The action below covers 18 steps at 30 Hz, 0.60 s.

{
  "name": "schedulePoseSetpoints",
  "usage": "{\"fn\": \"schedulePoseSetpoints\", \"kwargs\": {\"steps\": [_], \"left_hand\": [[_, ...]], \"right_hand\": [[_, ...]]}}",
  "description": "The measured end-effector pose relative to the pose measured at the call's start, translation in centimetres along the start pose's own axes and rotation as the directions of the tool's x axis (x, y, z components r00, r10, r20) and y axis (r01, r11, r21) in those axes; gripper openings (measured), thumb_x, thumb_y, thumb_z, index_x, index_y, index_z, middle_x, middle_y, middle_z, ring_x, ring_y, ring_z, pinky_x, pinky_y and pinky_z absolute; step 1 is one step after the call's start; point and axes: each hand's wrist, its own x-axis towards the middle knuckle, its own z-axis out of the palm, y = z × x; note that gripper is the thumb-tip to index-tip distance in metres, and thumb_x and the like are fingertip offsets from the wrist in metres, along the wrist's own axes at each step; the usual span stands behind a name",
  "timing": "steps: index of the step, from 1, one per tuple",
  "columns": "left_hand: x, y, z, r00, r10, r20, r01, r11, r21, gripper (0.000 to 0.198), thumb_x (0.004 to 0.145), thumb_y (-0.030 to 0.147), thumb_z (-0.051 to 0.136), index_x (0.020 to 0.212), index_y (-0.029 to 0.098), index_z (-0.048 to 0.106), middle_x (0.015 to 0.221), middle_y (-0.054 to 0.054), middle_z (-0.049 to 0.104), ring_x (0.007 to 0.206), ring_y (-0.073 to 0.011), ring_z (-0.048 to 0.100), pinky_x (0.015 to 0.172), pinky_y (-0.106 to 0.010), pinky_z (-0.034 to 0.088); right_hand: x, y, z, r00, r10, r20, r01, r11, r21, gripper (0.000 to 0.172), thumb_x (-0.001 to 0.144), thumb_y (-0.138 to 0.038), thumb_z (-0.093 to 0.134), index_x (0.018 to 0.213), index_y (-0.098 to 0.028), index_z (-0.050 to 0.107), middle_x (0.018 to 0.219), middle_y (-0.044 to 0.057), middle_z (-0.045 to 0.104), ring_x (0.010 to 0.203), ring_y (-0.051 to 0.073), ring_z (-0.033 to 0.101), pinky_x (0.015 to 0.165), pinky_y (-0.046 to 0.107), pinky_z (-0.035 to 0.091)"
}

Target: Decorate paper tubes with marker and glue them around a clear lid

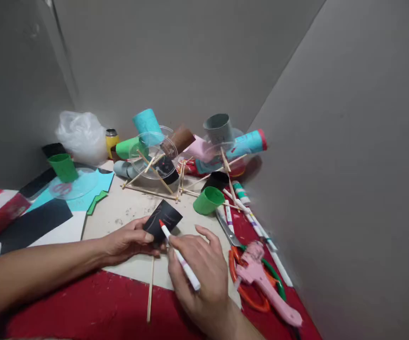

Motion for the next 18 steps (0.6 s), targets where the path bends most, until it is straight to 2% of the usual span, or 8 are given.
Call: {"fn": "schedulePoseSetpoints", "kwargs": {"steps": [10, 18], "left_hand": [[0.06, -0.38, -0.09, 1.0, 0.022, -0.007, -0.022, 0.998, -0.053, 0.05, 0.066, 0.024, 0.086, 0.111, 0.017, 0.065, 0.093, -0.005, 0.071, 0.083, -0.019, 0.072, 0.081, -0.035, 0.058], [-0.04, -0.15, 0.05, 1.0, 0.016, 0.023, -0.016, 1.0, -0.024, 0.057, 0.064, 0.029, 0.087, 0.113, 0.015, 0.063, 0.096, -0.008, 0.071, 0.088, -0.0216, 0.072, 0.081, -0.035, 0.057]], "right_hand": [[0.3, -0.52, -0.12, 0.999, -0.011, 0.04, 0.008, 0.998, 0.065, 0.021, 0.09, -0.002, 0.056, 0.105, -0.016, 0.061, 0.085, 0.001, 0.072, 0.074, 0.013, 0.07, 0.1, 0.039, 0.043], [-0.15, -0.25, -0.02, 1.0, 0.011, -0.025, -0.01, 1.0, 0.017, 0.021, 0.092, -0.001, 0.058, 0.107, -0.014, 0.063, 0.088, 0.004, 0.073, 0.078, 0.014, 0.07, 0.099, 0.04, 0.046]]}}
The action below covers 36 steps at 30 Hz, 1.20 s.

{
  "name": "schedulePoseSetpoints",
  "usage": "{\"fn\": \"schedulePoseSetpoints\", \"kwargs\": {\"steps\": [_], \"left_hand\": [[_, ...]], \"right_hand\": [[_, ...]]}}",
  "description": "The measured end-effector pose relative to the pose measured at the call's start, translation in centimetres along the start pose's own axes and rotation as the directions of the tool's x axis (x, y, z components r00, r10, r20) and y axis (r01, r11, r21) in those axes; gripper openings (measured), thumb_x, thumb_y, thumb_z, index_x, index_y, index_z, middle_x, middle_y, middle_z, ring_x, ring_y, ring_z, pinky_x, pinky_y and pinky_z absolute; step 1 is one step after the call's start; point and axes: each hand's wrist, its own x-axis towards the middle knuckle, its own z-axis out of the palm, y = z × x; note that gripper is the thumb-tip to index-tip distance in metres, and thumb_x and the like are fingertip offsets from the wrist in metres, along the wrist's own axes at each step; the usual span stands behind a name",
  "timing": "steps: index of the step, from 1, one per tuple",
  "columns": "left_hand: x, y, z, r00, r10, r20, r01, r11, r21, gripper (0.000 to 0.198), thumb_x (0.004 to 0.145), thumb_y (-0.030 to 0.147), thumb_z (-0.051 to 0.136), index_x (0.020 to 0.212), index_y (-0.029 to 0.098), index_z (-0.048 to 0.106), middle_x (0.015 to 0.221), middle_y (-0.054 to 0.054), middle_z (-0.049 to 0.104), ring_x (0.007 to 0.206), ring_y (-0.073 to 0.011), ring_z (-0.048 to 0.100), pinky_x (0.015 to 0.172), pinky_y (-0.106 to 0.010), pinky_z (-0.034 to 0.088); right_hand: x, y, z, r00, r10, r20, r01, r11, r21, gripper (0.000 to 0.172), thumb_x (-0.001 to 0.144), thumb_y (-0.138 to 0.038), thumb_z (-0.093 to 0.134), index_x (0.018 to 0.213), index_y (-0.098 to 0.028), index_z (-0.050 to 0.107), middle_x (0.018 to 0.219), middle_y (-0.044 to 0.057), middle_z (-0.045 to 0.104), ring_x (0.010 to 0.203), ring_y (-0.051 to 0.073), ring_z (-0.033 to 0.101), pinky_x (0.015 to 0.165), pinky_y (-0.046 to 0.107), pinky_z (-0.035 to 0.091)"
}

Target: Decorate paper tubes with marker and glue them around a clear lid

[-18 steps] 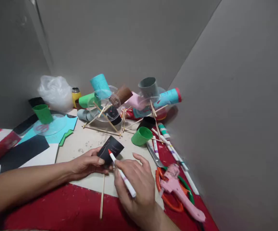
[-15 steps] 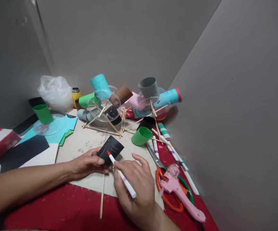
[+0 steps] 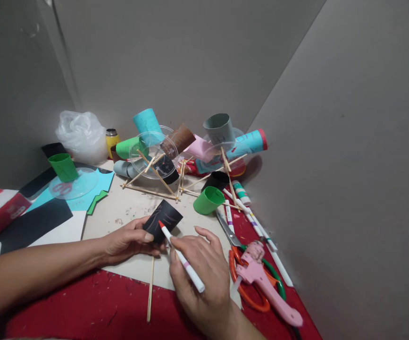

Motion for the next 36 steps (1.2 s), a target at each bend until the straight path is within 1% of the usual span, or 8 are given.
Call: {"fn": "schedulePoseSetpoints", "kwargs": {"steps": [8, 16, 24, 30, 36], "left_hand": [[0.1, -0.1, -0.1, 1.0, -0.006, -0.007, 0.006, 1.0, -0.01, 0.058, 0.062, 0.028, 0.087, 0.114, 0.015, 0.064, 0.097, -0.009, 0.072, 0.088, -0.0217, 0.073, 0.08, -0.033, 0.059], [0.0, -0.1, -0.3, 1.0, -0.009, 0.012, 0.01, 0.998, -0.063, 0.054, 0.065, 0.025, 0.084, 0.113, 0.015, 0.064, 0.095, -0.01, 0.073, 0.089, -0.0221, 0.074, 0.08, -0.032, 0.059], [0.1, -0.2, -0.6, 1.0, -0.008, 0.016, 0.009, 0.994, -0.11, 0.053, 0.067, 0.023, 0.083, 0.116, 0.014, 0.064, 0.097, -0.01, 0.072, 0.091, -0.0232, 0.075, 0.082, -0.033, 0.059], [0.1, -0.1, -0.8, 1.0, 0.001, 0.023, 0.001, 0.992, -0.127, 0.052, 0.068, 0.021, 0.08, 0.116, 0.013, 0.062, 0.097, -0.01, 0.071, 0.092, -0.0244, 0.075, 0.083, -0.035, 0.059], [0.0, -0.1, -0.9, 0.999, 0.011, 0.038, -0.006, 0.989, -0.146, 0.051, 0.07, 0.02, 0.078, 0.118, 0.012, 0.063, 0.103, -0.011, 0.07, 0.094, -0.0247, 0.074, 0.084, -0.036, 0.059]], "right_hand": [[0.2, 0.0, 0.1, 1.0, 0.004, 0.0, -0.004, 1.0, -0.025, 0.02, 0.093, -0.002, 0.058, 0.107, -0.015, 0.063, 0.087, 0.003, 0.074, 0.078, 0.014, 0.07, 0.098, 0.038, 0.045], [0.1, 0.0, 0.0, 0.999, 0.01, -0.048, -0.013, 0.998, -0.063, 0.02, 0.091, -0.002, 0.058, 0.105, -0.015, 0.063, 0.086, 0.003, 0.074, 0.077, 0.015, 0.07, 0.096, 0.039, 0.047], [-0.1, 0.3, -0.1, 0.998, 0.023, -0.05, -0.027, 0.996, -0.088, 0.019, 0.091, -0.005, 0.059, 0.105, -0.017, 0.063, 0.087, 0.003, 0.075, 0.077, 0.016, 0.07, 0.094, 0.04, 0.049], [0.0, 0.3, -0.1, 0.998, 0.031, -0.058, -0.037, 0.993, -0.11, 0.018, 0.092, -0.007, 0.058, 0.105, -0.02, 0.062, 0.085, 0.002, 0.076, 0.073, 0.018, 0.071, 0.089, 0.042, 0.051], [0.0, 0.3, -0.2, 0.997, 0.043, -0.072, -0.051, 0.992, -0.118, 0.019, 0.092, -0.007, 0.059, 0.104, -0.021, 0.063, 0.084, 0.001, 0.076, 0.071, 0.018, 0.071, 0.088, 0.042, 0.051]]}}
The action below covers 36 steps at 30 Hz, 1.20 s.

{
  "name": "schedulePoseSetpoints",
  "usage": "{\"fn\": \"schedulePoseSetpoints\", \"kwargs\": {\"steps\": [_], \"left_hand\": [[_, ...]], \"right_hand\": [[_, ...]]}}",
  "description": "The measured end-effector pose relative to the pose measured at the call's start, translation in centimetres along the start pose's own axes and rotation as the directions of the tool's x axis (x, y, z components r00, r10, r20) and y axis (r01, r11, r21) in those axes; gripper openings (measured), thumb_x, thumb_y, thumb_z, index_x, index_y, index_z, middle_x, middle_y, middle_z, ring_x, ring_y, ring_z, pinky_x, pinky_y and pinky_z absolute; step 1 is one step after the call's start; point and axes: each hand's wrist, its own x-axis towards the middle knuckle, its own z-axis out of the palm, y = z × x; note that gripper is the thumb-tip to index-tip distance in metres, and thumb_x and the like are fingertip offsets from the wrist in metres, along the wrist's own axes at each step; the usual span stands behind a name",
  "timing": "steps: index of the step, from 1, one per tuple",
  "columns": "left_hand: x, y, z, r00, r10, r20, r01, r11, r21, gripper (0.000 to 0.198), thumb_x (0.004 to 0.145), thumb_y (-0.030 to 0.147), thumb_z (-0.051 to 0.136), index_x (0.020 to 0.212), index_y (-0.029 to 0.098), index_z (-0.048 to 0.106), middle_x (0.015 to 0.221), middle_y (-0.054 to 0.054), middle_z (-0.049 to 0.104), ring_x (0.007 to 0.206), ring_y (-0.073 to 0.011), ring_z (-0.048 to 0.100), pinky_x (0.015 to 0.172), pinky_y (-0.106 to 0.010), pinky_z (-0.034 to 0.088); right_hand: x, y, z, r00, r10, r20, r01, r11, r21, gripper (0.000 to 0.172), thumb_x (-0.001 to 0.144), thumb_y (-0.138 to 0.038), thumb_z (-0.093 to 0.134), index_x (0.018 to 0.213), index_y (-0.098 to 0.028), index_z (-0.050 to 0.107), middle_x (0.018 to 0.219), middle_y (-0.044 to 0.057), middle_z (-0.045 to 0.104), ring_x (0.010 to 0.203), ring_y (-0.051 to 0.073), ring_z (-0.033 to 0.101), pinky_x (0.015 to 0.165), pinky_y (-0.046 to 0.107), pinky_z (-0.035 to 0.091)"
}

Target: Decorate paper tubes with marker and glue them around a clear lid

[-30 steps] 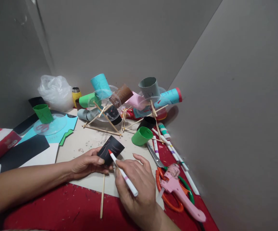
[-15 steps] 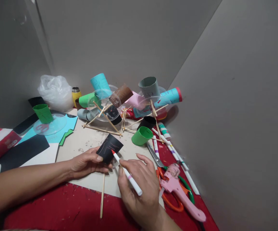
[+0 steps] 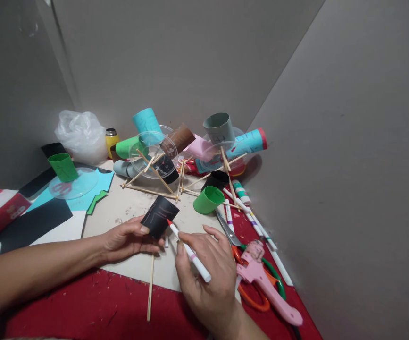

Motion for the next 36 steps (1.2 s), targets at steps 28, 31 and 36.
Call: {"fn": "schedulePoseSetpoints", "kwargs": {"steps": [28, 31, 36], "left_hand": [[-0.01, -0.08, 0.21, 1.0, -0.015, 0.005, 0.015, 0.999, 0.047, 0.046, 0.072, 0.021, 0.079, 0.115, 0.014, 0.065, 0.097, -0.01, 0.073, 0.09, -0.0223, 0.074, 0.083, -0.034, 0.058], [0.02, -0.19, 0.32, 1.0, -0.02, -0.02, 0.021, 0.998, 0.067, 0.046, 0.069, 0.022, 0.082, 0.111, 0.015, 0.065, 0.094, -0.008, 0.072, 0.087, -0.0214, 0.074, 0.082, -0.033, 0.058], [0.08, -0.3, 0.4, 0.999, -0.028, -0.028, 0.03, 0.996, 0.085, 0.05, 0.066, 0.023, 0.086, 0.112, 0.015, 0.065, 0.097, -0.008, 0.072, 0.087, -0.0214, 0.074, 0.081, -0.034, 0.058]], "right_hand": [[-0.12, -0.51, -0.1, 1.0, -0.005, 0.031, 0.002, 0.995, 0.103, 0.022, 0.09, -0.004, 0.058, 0.105, -0.02, 0.063, 0.085, 0.002, 0.076, 0.073, 0.018, 0.073, 0.092, 0.043, 0.051], [0.02, -0.7, -0.13, 0.998, -0.029, 0.062, 0.021, 0.992, 0.123, 0.022, 0.091, -0.004, 0.057, 0.106, -0.02, 0.063, 0.085, 0.002, 0.076, 0.072, 0.017, 0.072, 0.092, 0.043, 0.051], [0.35, -0.83, 0.0, 0.996, -0.044, 0.073, 0.034, 0.991, 0.132, 0.022, 0.091, -0.005, 0.058, 0.106, -0.02, 0.063, 0.083, 0.001, 0.076, 0.071, 0.016, 0.073, 0.09, 0.042, 0.052]]}}
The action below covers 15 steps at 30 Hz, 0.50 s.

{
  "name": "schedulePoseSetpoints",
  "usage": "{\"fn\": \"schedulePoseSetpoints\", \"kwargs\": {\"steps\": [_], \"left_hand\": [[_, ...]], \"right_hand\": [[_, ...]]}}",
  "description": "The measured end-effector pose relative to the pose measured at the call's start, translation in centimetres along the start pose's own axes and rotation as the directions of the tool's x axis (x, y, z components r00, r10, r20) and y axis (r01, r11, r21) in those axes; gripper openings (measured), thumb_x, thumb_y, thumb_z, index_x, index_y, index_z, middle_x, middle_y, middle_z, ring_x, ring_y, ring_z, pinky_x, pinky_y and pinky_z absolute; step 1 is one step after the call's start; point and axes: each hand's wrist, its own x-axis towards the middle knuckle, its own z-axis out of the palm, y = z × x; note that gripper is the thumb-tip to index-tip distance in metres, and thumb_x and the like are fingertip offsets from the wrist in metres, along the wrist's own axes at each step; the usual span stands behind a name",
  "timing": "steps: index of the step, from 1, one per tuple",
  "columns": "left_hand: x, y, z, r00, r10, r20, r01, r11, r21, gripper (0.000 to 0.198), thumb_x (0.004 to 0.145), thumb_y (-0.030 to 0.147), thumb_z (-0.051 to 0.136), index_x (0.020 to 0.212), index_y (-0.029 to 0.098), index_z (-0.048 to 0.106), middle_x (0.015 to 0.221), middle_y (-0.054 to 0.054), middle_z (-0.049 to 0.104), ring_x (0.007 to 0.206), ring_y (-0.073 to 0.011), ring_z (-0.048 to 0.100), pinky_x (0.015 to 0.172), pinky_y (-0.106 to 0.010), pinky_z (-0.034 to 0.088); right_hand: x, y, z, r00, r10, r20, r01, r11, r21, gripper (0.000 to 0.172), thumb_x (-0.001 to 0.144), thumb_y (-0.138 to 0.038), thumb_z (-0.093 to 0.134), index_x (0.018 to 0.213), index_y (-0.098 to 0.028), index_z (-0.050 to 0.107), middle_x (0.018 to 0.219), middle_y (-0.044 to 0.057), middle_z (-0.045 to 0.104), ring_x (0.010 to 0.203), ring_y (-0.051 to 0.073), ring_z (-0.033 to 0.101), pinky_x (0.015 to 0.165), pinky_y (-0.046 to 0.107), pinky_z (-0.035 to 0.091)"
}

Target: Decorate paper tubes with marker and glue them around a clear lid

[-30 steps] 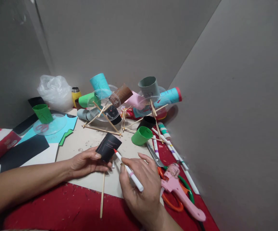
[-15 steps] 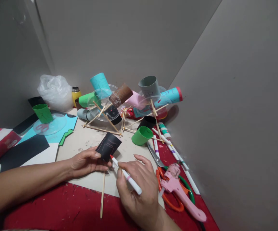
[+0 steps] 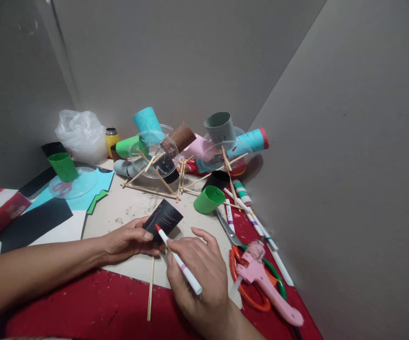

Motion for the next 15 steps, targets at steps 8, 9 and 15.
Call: {"fn": "schedulePoseSetpoints", "kwargs": {"steps": [8, 9, 15], "left_hand": [[-0.11, 0.18, -0.05, 1.0, 0.003, 0.012, -0.003, 1.0, -0.028, 0.048, 0.07, 0.023, 0.082, 0.113, 0.015, 0.064, 0.095, -0.009, 0.073, 0.088, -0.0217, 0.074, 0.082, -0.033, 0.058], [-0.11, 0.2, -0.07, 1.0, 0.003, 0.01, -0.002, 0.999, -0.034, 0.048, 0.069, 0.023, 0.082, 0.113, 0.015, 0.064, 0.095, -0.009, 0.073, 0.089, -0.0219, 0.074, 0.081, -0.032, 0.058], [-0.15, 0.37, -0.08, 1.0, 0.006, 0.003, -0.006, 0.998, -0.058, 0.051, 0.068, 0.024, 0.081, 0.115, 0.011, 0.065, 0.099, -0.011, 0.072, 0.092, -0.0238, 0.074, 0.083, -0.034, 0.06]], "right_hand": [[0.02, 0.14, -0.09, 0.999, 0.035, -0.033, -0.036, 0.998, -0.043, 0.02, 0.09, -0.006, 0.057, 0.102, -0.022, 0.062, 0.08, 0.0, 0.075, 0.068, 0.017, 0.072, 0.088, 0.042, 0.052], [-0.02, 0.17, -0.13, 0.999, 0.032, -0.035, -0.034, 0.998, -0.051, 0.02, 0.091, -0.006, 0.057, 0.102, -0.022, 0.062, 0.08, 0.0, 0.075, 0.068, 0.017, 0.072, 0.088, 0.042, 0.052], [-0.22, 0.47, -0.19, 0.999, 0.023, -0.039, -0.027, 0.996, -0.083, 0.018, 0.092, -0.007, 0.057, 0.102, -0.021, 0.062, 0.08, 0.001, 0.075, 0.07, 0.017, 0.071, 0.088, 0.041, 0.052]]}}
